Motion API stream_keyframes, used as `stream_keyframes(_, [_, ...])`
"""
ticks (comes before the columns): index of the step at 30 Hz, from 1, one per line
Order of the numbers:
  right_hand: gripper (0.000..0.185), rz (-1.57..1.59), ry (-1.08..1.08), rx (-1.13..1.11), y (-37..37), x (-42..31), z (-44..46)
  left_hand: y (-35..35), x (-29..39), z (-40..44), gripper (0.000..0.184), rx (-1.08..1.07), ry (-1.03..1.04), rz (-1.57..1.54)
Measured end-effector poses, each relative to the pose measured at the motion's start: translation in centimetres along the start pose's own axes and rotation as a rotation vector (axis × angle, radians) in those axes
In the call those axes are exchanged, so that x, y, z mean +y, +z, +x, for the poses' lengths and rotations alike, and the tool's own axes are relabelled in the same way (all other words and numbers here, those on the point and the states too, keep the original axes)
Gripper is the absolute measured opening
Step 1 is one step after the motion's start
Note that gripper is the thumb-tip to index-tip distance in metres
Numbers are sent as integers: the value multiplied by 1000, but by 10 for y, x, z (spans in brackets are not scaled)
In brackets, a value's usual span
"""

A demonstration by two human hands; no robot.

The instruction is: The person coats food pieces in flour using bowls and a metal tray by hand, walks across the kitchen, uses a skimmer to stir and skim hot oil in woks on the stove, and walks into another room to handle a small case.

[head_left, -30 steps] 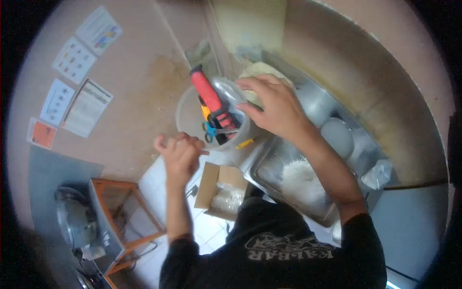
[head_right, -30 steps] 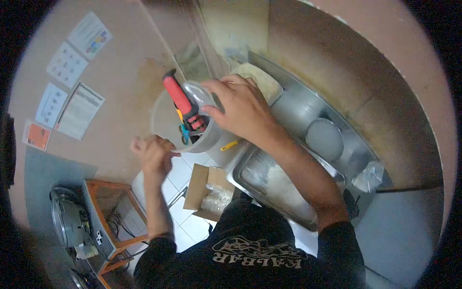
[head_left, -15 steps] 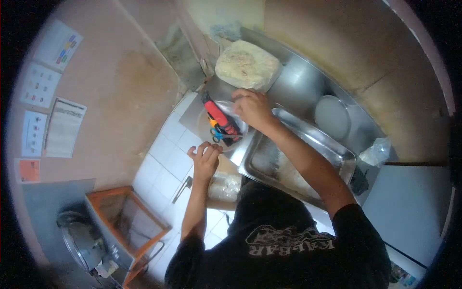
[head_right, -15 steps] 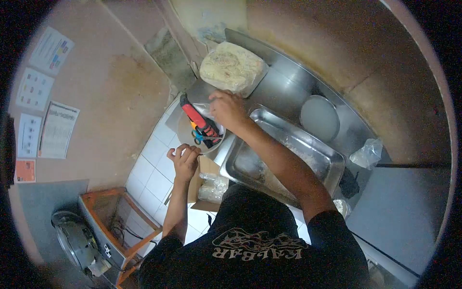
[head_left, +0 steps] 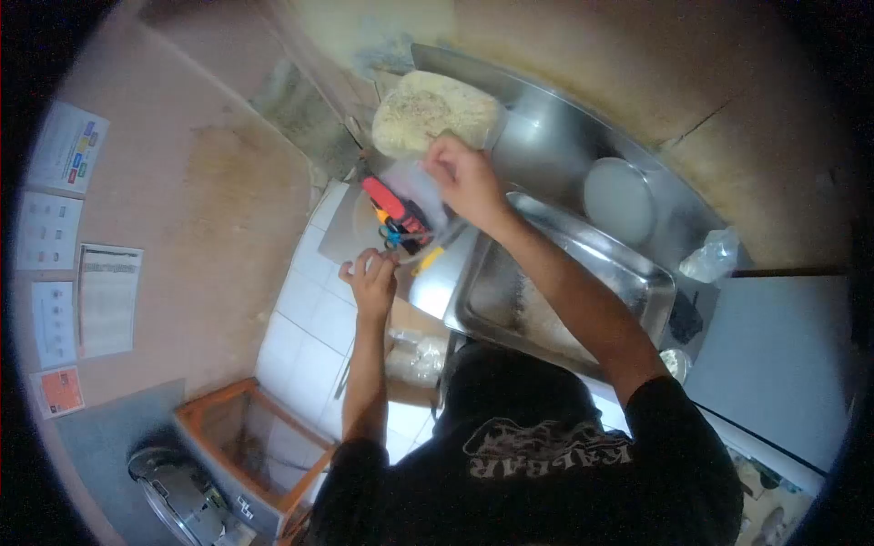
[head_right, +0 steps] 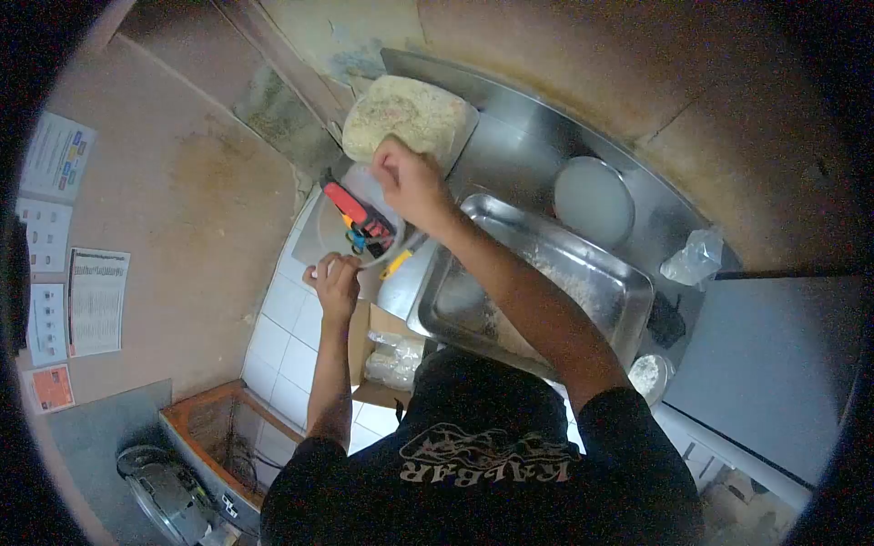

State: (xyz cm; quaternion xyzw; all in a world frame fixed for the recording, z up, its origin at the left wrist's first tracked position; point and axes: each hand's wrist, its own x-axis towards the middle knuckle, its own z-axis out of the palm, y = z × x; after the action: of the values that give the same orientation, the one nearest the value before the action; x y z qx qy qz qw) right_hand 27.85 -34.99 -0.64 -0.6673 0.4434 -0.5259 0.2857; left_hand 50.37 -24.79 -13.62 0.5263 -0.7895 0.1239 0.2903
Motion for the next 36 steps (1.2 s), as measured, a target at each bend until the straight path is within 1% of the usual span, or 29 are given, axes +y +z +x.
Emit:
stream_keyframes(3, [12,87,36,150,-9,-17,10,18,-19,1,16,-44,-15,16])
stream_keyframes(5, [13,144,118,223,-21,-28,15,30,-31,1,17,-77,-16,0])
stream_keyframes(7, [15,163,192,281,-39,-25,14,41,-39,-1,24,-89,-41,-23])
stream_keyframes(8, [13,330,286,324,-43,-20,9,46,-40,-3,29,-96,-54,-33])
stream_keyframes(9, [12,417,400,328,-47,-12,4,43,-34,4,33,-85,-65,-29])
stream_keyframes(11, [13,596,627,331,-53,6,-10,17,-7,32,42,-62,-89,-18])
stream_keyframes(13, [16,546,669,276,-52,2,-25,-20,47,76,48,183,-169,-568])
stream_keyframes(14, [18,519,693,248,-48,0,-35,-26,69,83,47,169,-208,-765])
stream_keyframes(15, [21,467,662,135,-36,3,-52,-32,90,91,46,165,-253,-960])
stream_keyframes(17, [26,409,691,91,-28,4,-57,-27,106,101,38,-95,-339,-1167])
stream_keyframes(18, [28,287,631,48,-32,7,-57,-15,98,102,23,-72,-314,-1041])
stream_keyframes(20, [32,37,504,-32,-54,20,-53,4,78,99,17,-18,-427,-1106])
stream_keyframes(21, [34,75,547,-149,-64,30,-53,9,71,100,15,5,-487,-1138])
stream_keyframes(23, [37,152,630,-390,-81,46,-56,14,65,107,14,-36,-539,-1163])
stream_keyframes(24, [36,107,648,-524,-93,33,-50,14,64,114,14,-54,-566,-1174])
stream_keyframes(27, [36,94,518,-358,-101,52,-52,14,64,135,16,-61,-505,-1068])
stream_keyframes(28, [35,76,551,-214,-103,51,-49,22,59,142,17,-33,-492,-959])
stream_keyframes(31, [34,-4,652,-58,-135,35,-39,54,34,156,20,50,-447,-663])
stream_keyframes(32, [29,-33,731,-66,-149,22,-39,65,28,161,20,82,-429,-588])
stream_keyframes(33, [28,144,710,-1,-157,34,-47,77,21,164,20,111,-412,-513])
stream_keyframes(35, [28,489,653,128,-173,64,-63,121,-8,166,20,166,-363,-580])
stream_keyframes(36, [28,501,671,137,-181,49,-64,135,-18,171,19,192,-336,-616])
